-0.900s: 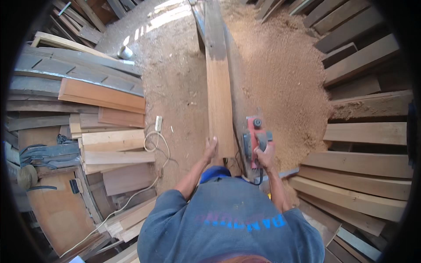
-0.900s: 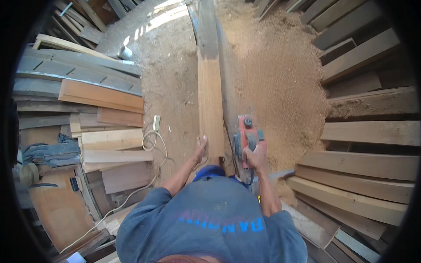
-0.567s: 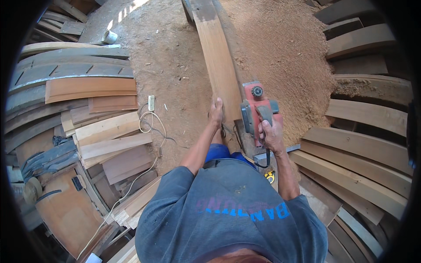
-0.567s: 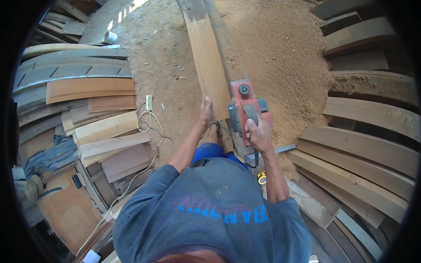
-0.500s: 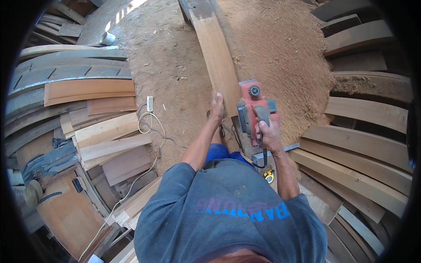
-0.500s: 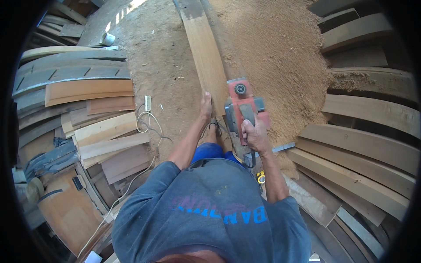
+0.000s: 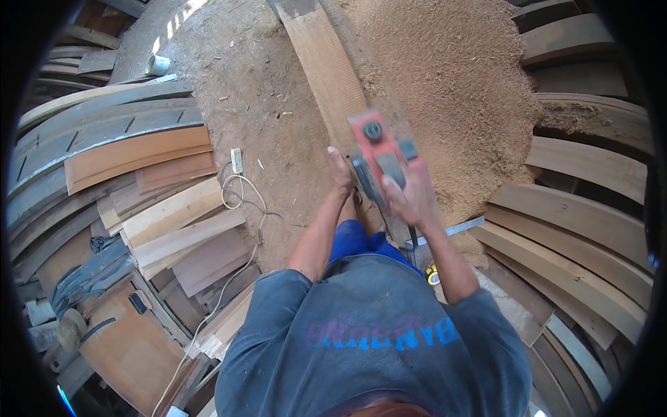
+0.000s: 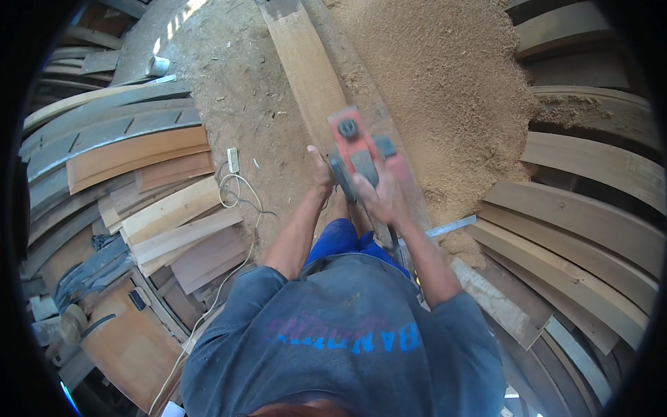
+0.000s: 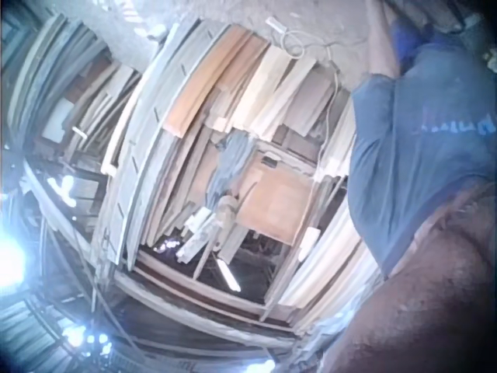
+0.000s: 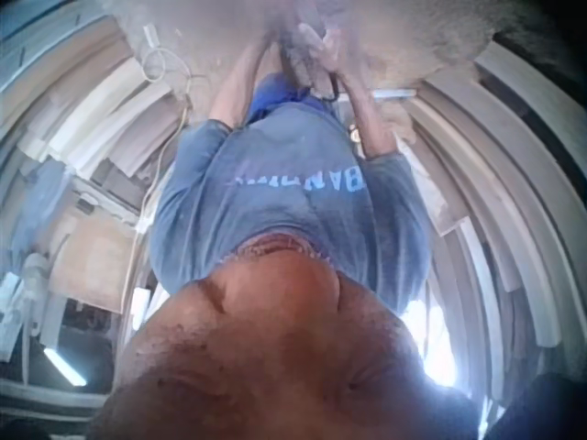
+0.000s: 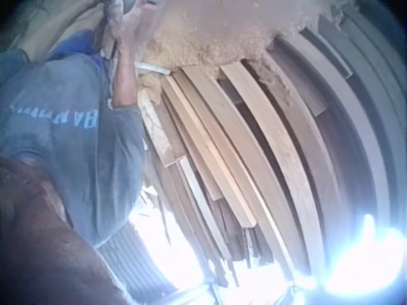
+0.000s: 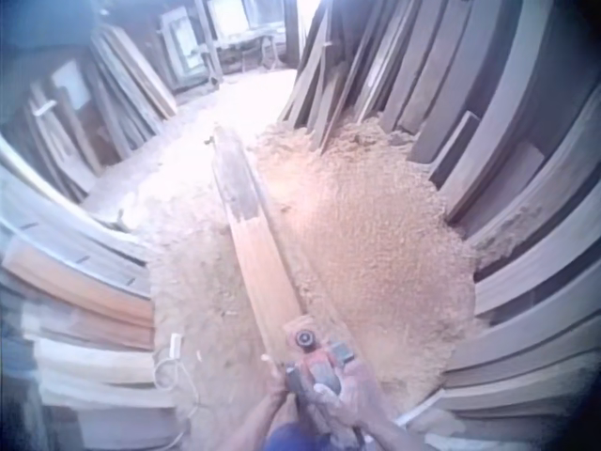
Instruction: The person planes a wooden plank using an electric planer, lifts and measures the wood with a tape measure, and planes the plank again.
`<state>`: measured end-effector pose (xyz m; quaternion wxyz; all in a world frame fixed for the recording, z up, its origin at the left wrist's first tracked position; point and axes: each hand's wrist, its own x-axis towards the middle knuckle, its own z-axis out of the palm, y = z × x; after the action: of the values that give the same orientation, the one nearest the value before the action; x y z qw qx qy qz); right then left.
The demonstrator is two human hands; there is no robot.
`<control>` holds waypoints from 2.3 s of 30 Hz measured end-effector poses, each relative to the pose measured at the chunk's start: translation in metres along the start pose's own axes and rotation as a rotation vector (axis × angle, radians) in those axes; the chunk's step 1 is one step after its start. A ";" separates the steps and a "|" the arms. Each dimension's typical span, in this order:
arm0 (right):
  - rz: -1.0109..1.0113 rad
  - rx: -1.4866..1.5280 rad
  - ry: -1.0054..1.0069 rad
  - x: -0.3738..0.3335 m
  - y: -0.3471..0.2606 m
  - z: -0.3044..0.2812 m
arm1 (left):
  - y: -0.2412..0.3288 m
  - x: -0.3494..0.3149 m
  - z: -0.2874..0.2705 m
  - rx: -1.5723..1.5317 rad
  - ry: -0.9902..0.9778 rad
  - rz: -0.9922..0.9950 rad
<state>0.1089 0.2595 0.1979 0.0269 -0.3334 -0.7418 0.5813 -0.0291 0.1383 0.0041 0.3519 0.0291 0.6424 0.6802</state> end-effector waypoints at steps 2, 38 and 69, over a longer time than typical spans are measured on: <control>-0.182 -0.018 0.026 0.070 -0.008 0.007 | -0.007 0.001 -0.007 0.020 0.005 0.014; -0.102 0.195 -0.040 0.188 -0.029 0.023 | 0.006 -0.019 -0.022 -0.433 -0.153 -0.287; -0.056 0.010 0.061 0.382 -0.132 0.013 | -0.015 -0.008 -0.004 0.308 0.093 -0.024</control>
<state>-0.2543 0.4359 0.1766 0.0674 -0.3298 -0.7466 0.5738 -0.0181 0.1298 -0.0061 0.3212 0.0435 0.7549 0.5701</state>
